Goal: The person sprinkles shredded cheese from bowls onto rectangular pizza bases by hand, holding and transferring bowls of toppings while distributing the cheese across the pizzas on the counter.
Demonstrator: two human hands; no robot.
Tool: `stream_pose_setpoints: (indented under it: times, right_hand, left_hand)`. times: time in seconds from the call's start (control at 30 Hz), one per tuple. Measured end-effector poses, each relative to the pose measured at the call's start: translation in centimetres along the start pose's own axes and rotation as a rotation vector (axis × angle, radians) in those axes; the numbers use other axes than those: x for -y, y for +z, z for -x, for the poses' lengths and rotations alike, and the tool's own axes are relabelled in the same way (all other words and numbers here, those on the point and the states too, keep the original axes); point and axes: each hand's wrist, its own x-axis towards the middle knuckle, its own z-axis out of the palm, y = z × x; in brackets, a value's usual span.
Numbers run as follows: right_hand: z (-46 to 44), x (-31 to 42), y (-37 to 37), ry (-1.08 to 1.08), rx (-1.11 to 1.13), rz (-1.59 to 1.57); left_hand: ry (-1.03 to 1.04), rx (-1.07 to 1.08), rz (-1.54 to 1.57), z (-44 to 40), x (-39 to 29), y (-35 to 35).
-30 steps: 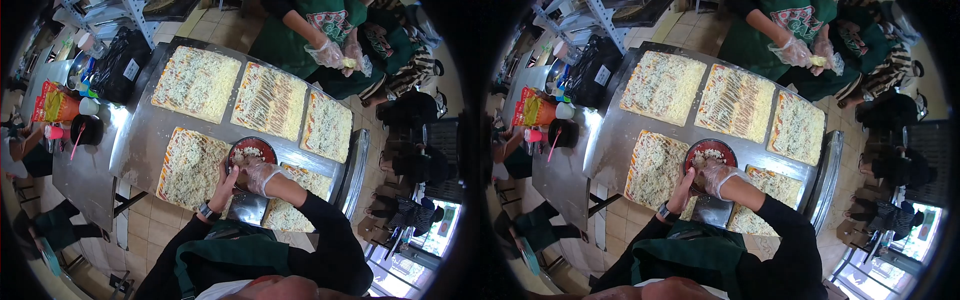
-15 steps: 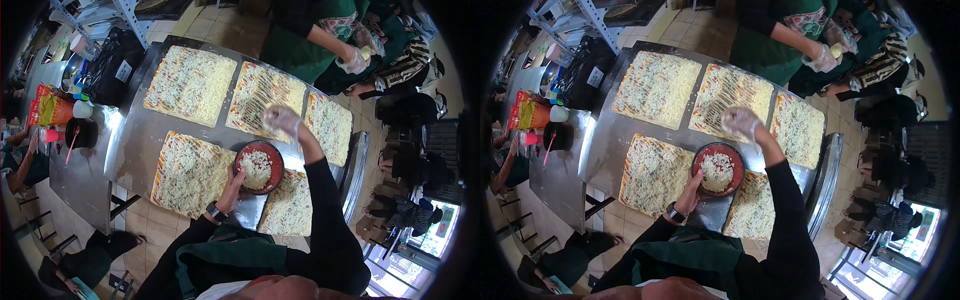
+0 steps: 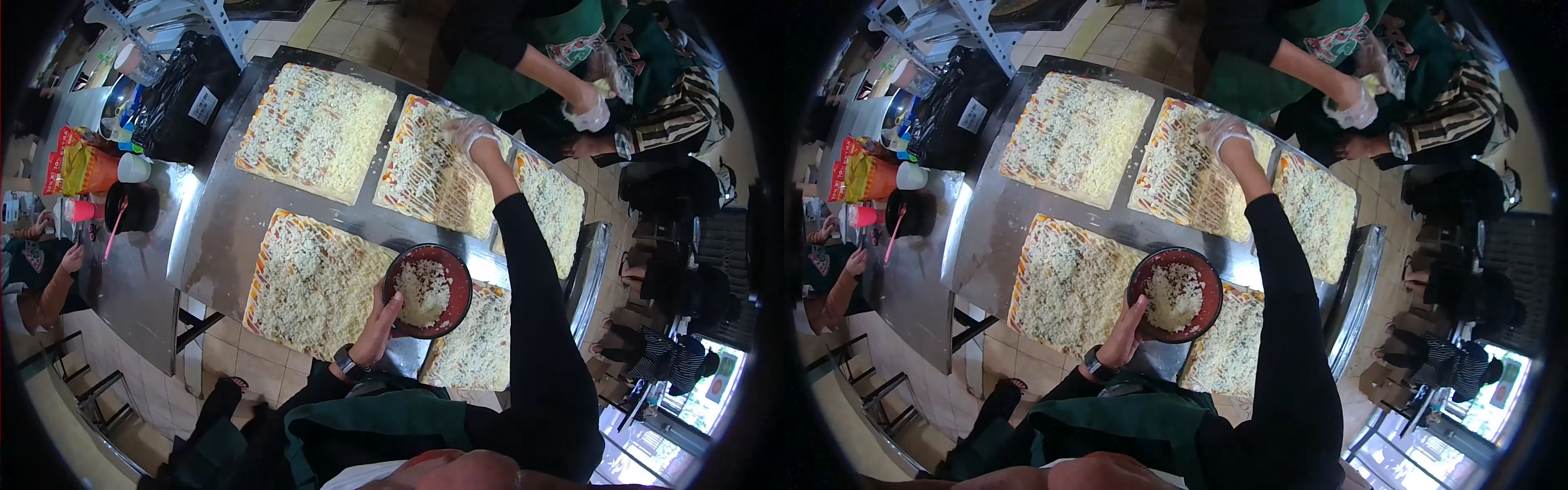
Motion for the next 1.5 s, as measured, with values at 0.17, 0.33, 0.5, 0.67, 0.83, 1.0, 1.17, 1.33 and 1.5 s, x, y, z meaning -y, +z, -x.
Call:
stream_pose_setpoints:
  times: [0.17, 0.33, 0.5, 0.67, 0.83, 1.0, 1.17, 1.33, 1.5]
  right_hand:
    - [4.0, 3.9, -0.3, -0.106, 0.143, -0.298]
    - [6.1, 6.4, -0.5, -0.127, 0.030, -0.174]
    - [7.6, 7.0, 0.9, -0.134, 0.027, -0.349]
    - [10.5, 6.4, -0.4, -0.042, 0.124, -0.304]
    - [13.8, 5.2, -1.7, 0.041, -0.345, -0.315]
    - [21.9, 8.7, -7.8, 0.197, -0.030, -0.574]
    - [27.3, 14.2, -2.2, -0.195, 0.124, -0.403]
    - [30.7, 14.7, -2.1, -0.341, 0.099, -0.400]
    - [31.7, 14.3, -2.1, -0.275, 0.384, -0.313]
  left_hand:
    - [-0.016, -0.003, -0.012, 0.7, -0.4, 0.2]
    - [-0.025, 0.017, 0.007, 1.2, 0.2, -0.8]
    - [-0.050, 0.030, -0.002, 1.4, 0.9, -2.0]
    - [-0.091, 0.043, 0.020, 2.2, -0.1, -1.4]
    - [-0.054, 0.031, 0.013, 2.5, -0.1, -1.5]
    - [-0.017, 0.048, -0.002, 1.6, 0.0, -1.5]
    - [-0.035, 0.138, -0.098, 1.8, 0.2, -0.7]
    - [-0.004, 0.205, -0.175, 2.9, 0.1, 1.4]
    - [-0.012, 0.195, -0.162, 2.8, 1.8, 0.8]
